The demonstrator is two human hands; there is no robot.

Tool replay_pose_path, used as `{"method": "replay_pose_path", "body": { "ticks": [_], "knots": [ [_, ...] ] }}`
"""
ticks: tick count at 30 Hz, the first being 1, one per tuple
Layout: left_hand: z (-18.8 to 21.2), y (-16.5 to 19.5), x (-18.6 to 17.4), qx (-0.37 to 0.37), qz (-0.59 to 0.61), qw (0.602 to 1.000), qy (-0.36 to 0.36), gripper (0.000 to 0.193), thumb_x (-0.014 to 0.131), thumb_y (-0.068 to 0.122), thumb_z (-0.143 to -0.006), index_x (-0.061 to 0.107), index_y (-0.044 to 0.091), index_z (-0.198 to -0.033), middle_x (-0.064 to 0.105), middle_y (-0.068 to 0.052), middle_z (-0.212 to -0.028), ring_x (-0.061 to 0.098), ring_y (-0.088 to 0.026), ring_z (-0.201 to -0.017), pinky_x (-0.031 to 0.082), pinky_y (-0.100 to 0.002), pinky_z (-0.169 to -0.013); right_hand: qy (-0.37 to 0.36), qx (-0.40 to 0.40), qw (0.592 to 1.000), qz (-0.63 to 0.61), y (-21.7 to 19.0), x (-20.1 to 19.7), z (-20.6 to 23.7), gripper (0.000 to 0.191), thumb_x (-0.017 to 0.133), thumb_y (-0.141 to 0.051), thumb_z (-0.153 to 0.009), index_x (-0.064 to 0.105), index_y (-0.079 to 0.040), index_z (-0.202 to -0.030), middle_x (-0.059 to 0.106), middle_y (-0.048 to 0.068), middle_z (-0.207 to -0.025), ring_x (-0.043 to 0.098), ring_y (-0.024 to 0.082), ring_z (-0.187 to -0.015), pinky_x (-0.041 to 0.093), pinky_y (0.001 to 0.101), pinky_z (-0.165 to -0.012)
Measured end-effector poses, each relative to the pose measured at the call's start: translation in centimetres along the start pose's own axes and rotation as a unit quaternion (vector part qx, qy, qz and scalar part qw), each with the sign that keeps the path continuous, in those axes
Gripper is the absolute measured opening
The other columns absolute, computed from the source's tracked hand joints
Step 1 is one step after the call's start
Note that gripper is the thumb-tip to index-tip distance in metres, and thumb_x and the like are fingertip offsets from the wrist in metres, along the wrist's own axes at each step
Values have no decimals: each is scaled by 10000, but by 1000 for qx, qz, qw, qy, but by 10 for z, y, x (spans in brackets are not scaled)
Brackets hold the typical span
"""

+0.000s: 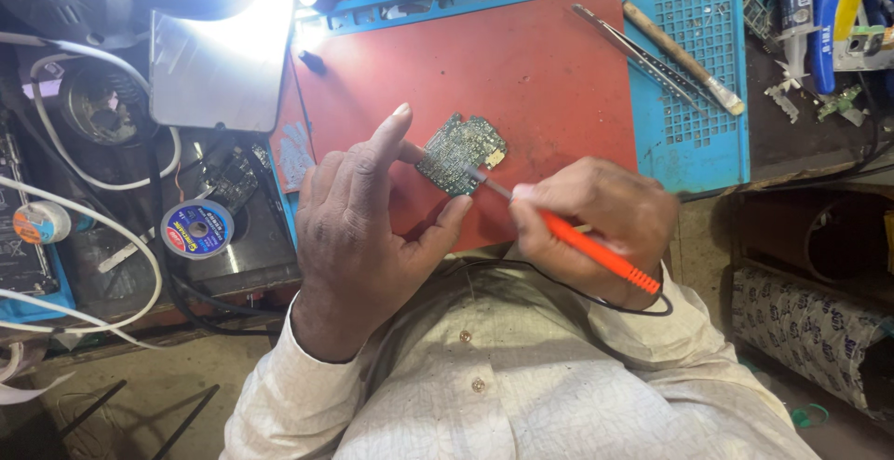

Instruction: The person uses a soldering iron to apply solder to a small circuit board held in the left hand. The person repeatedly touches the iron tip to various points on the board's surface, spreading molten solder across the traces and pads.

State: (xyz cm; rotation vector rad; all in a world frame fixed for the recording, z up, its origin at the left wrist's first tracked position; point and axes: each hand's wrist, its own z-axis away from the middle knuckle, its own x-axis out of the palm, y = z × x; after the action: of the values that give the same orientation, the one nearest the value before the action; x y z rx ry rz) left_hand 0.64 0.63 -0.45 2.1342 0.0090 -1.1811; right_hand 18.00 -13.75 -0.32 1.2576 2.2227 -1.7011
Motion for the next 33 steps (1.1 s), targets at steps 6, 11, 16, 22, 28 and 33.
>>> {"method": "replay_pose_path", "body": {
  "ticks": [6,11,16,22,28,33],
  "knots": [
    [0,1,0,-1,-3,1000,-5,806,887,297,-875,445,32,-1495,663,-41,-1154,593,-243,-951,448,-422,-876,-18,-40,999,-13,2,1,-2,178,806,3,-861,699,-58,-990,699,62,-822,674,128,-698,504,257,-595],
    [0,0,0,-4,-2,1000,-8,799,889,289,-871,448,26,-1484,667,-37,-1140,590,-240,-932,443,-425,-860,8,11,1000,18,2,0,-2,165,809,16,-864,711,-64,-971,701,54,-806,671,126,-661,505,250,-560],
    [0,0,0,3,-5,1000,-4,810,890,295,-871,442,35,-1494,661,-38,-1152,603,-247,-971,450,-423,-882,-36,-56,998,-21,3,-1,-2,201,816,-3,-853,702,-62,-1008,724,68,-871,710,146,-741,540,272,-620],
    [0,0,0,1,-3,1000,-3,808,900,283,-868,445,33,-1488,664,-39,-1147,604,-244,-967,451,-426,-883,-15,-36,999,-1,7,0,-1,188,810,9,-830,710,-71,-967,701,41,-796,674,123,-667,502,275,-571],
    [0,0,0,0,-1,1000,-3,807,898,278,-861,447,36,-1485,665,-36,-1149,609,-244,-977,452,-425,-892,15,23,1000,14,7,0,-1,188,814,14,-898,720,-69,-1039,710,42,-852,675,98,-649,507,244,-553],
    [0,0,0,1,1,1000,-4,805,898,282,-870,448,39,-1492,659,-37,-1159,612,-239,-992,458,-421,-909,-18,-53,998,3,7,1,-2,184,810,-4,-845,708,-76,-980,713,49,-823,694,132,-709,533,277,-599]
  ]
}}
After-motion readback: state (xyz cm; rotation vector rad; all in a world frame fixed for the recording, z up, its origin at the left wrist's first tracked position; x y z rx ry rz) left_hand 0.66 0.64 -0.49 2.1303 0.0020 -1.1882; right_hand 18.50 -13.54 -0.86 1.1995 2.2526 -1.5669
